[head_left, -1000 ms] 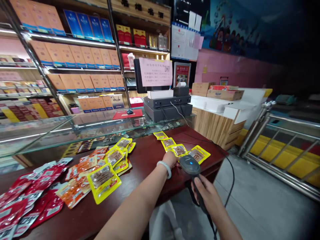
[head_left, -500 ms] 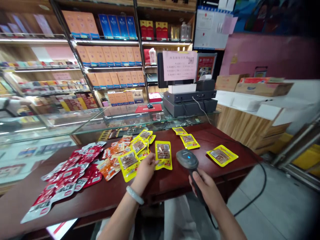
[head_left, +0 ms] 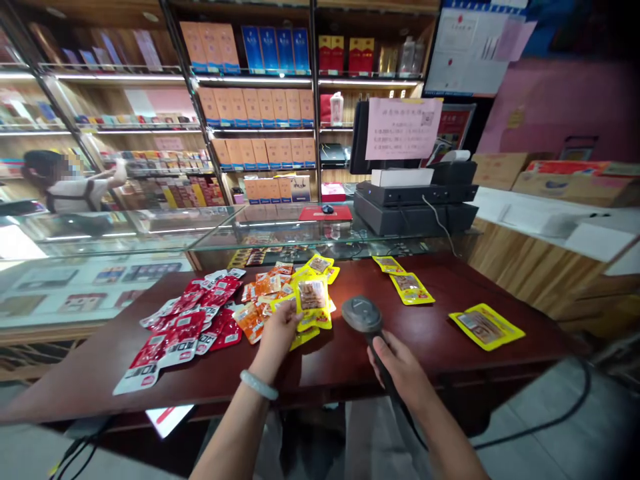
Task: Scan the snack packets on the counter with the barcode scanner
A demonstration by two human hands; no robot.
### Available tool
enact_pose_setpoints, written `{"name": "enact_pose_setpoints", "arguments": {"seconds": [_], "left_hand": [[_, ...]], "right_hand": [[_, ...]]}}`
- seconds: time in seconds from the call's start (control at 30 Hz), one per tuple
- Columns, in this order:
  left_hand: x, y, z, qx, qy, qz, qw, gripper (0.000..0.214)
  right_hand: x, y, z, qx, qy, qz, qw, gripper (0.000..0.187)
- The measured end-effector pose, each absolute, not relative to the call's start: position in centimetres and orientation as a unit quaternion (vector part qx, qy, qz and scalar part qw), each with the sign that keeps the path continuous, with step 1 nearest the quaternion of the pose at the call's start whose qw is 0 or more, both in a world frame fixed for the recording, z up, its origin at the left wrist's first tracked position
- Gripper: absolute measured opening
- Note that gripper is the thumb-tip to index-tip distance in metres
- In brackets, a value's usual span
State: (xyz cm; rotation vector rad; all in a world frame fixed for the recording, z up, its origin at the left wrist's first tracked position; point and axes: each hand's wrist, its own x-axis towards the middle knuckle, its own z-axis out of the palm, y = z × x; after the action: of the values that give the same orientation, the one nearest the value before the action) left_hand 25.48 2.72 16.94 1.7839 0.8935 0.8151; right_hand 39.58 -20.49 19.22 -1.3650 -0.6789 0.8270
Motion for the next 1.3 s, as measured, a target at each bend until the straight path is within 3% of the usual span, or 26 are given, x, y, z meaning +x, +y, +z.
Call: {"name": "enact_pose_setpoints", "arguments": {"seconds": [0.27, 0.7, 0.8, 0.9, 1.03, 1.1, 1.3], "left_hand": [[24.9, 4.9, 16.4, 0.746, 0.327, 0.318, 0.485, 0.021], [24.1, 5.0, 16.3, 0.73, 0.328, 0.32, 0.507, 0.028], [23.6, 5.7, 17.2, 0.75, 0.4, 0.303, 0.431, 0.029], [23.3, 6.0, 18.9, 0.79, 0.492, 0.283, 0.232, 0.037], [25.5, 5.1, 20.8, 0.823, 0.467, 0.325, 0.014, 0.049], [28.3, 4.2, 21.3, 0.848, 0.42, 0.323, 0.007, 0.047], [41.0, 0.6, 21.1, 0.941, 0.202, 0.231, 0.139, 0.042]], "right_hand": [[39.7, -18.2, 20.4, -0.566, -0.316, 0.4, 0.648, 0.05], [39.9, -16.8, 20.3, -0.566, -0.306, 0.421, 0.64, 0.05], [40.1, -16.7, 19.9, -0.567, -0.311, 0.417, 0.639, 0.05], [40.5, -17.0, 19.4, -0.564, -0.314, 0.41, 0.644, 0.049], [41.6, -18.3, 18.5, -0.569, -0.287, 0.401, 0.658, 0.048], [42.4, -19.2, 18.1, -0.579, -0.263, 0.39, 0.667, 0.048], [45.0, -22.4, 17.3, -0.6, -0.198, 0.348, 0.692, 0.051]]}}
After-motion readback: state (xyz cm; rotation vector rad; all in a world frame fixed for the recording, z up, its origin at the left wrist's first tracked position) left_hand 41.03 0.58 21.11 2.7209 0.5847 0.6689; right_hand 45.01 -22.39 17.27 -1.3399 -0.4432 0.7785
